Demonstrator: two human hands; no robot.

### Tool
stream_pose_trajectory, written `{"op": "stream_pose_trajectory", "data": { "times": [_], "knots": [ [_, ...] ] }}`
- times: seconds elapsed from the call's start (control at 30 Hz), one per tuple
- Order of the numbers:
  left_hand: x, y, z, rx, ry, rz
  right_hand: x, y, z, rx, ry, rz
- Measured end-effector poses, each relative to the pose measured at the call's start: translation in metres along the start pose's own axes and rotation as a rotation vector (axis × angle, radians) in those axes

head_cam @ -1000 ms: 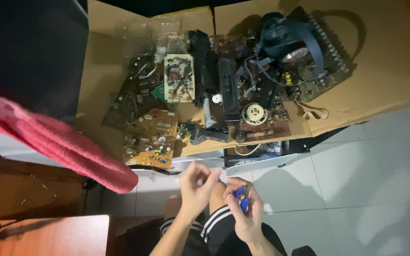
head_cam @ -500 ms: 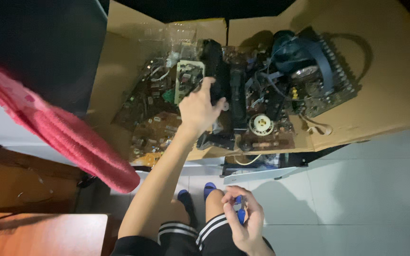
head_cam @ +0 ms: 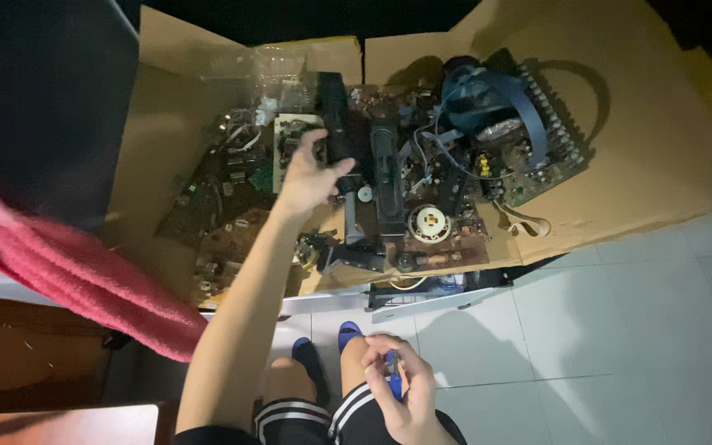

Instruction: The person picks up circuit boards from a cardboard box on the floor and places one on a desk. They then hold a circuit board and use pliers to manipulate components and wires on its surface while seated at a workbench littered with electronics and tools.

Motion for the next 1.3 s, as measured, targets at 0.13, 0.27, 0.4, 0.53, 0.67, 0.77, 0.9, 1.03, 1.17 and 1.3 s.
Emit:
{"op": "stream_pose_trajectory", "data": {
  "times": [0.13,0.27,0.4,0.53,0.67,0.77,0.9,1.03,1.17,1.3],
  "knots": [
    [-0.002,0.006,0.014,-0.410,0.111,0.062,0.009,0.002,-0.003,0.038,0.011,0.020],
    [-0.020,0.001,0.033,-0.565,0.161,-0.014,0.019,0.008,-0.006,0.029,0.041,0.080],
    [-0.056,-0.010,0.056,-0.610,0.232,-0.121,0.025,0.008,-0.006,0.007,0.044,0.041],
    [-0.078,0.006,0.081,-0.568,0.196,-0.129,0.037,0.010,-0.004,0.014,0.046,0.022],
    [-0.086,0.041,0.108,-0.574,0.159,-0.099,0.051,0.008,-0.004,-0.062,0.044,-0.066],
    [-0.093,0.053,0.127,-0.586,0.153,-0.089,0.060,0.006,-0.006,-0.032,0.046,-0.053],
    [-0.087,0.067,0.150,-0.534,0.003,-0.031,0.067,0.001,-0.009,-0.086,0.051,-0.086],
    [-0.088,0.066,0.159,-0.421,-0.155,0.013,0.067,0.001,-0.015,-0.096,0.101,-0.042],
    [-0.081,0.070,0.156,-0.233,-0.219,-0.115,0.067,-0.002,-0.021,-0.142,0.115,-0.069],
    [-0.093,0.059,0.158,0.354,-0.508,-0.078,0.065,-0.006,-0.024,-0.133,0.128,-0.088]
  ]
}}
Point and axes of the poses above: each hand's wrist, its own x-axis towards the middle knuckle, its own z-axis out of the back of the hand, y = z × x, the point moved 2 cm from there along x, towards the middle knuckle, and after that the axes turned 8 degrees about z, right-handed, at the moved point
